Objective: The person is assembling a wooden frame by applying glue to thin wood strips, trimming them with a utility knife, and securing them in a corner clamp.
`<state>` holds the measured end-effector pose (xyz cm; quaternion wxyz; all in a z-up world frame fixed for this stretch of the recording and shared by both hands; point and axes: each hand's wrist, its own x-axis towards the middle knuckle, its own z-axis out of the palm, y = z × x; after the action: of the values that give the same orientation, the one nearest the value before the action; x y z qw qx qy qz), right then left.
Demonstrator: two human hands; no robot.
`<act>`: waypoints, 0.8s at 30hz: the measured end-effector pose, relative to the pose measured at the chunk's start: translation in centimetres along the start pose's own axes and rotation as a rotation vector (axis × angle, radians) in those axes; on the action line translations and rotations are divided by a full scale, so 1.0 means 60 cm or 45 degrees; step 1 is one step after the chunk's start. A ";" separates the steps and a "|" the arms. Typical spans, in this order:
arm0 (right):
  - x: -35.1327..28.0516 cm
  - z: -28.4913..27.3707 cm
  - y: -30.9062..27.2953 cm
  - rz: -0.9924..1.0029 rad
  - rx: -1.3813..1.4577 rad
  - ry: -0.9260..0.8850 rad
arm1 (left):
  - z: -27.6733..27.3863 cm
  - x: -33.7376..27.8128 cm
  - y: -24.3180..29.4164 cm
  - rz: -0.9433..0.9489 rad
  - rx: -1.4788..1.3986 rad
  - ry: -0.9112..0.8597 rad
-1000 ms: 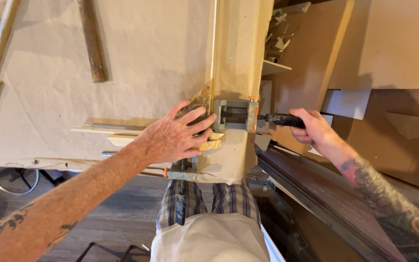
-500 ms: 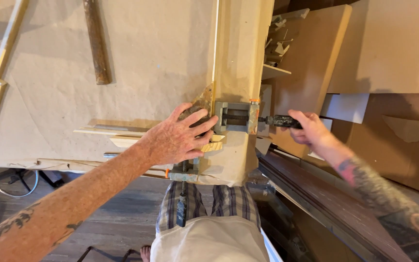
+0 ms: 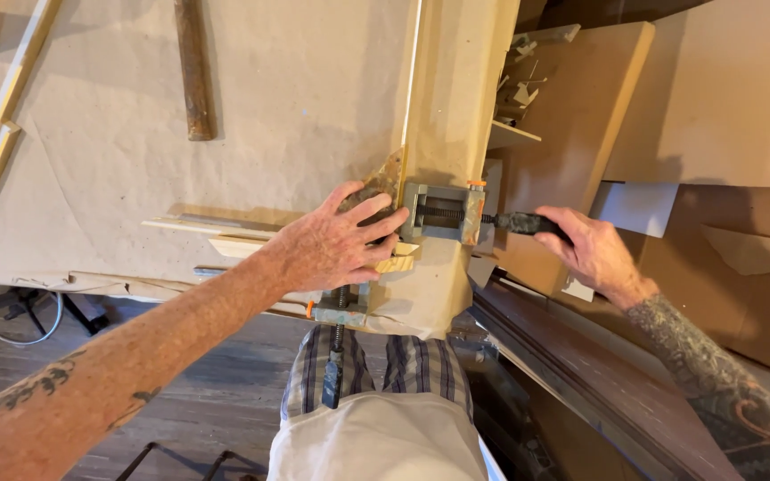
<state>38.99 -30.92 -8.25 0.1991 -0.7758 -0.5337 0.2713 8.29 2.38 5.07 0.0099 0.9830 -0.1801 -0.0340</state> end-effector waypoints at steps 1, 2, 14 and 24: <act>0.004 -0.014 -0.030 -0.002 -0.001 0.000 | -0.002 -0.001 0.002 -0.002 0.001 0.001; 0.008 -0.029 -0.060 0.170 0.169 -0.063 | -0.005 0.000 0.003 -0.003 0.005 -0.008; 0.032 -0.062 -0.127 0.119 0.078 -0.033 | 0.007 0.002 0.007 -0.027 0.029 -0.013; 0.088 0.003 -0.139 0.024 -0.792 -0.133 | 0.029 -0.001 0.013 -0.066 -0.005 0.058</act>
<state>34.37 -23.05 -4.48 -0.0781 -0.7894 -0.5935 0.1363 7.84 1.68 3.38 0.0151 0.9879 -0.1540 -0.0122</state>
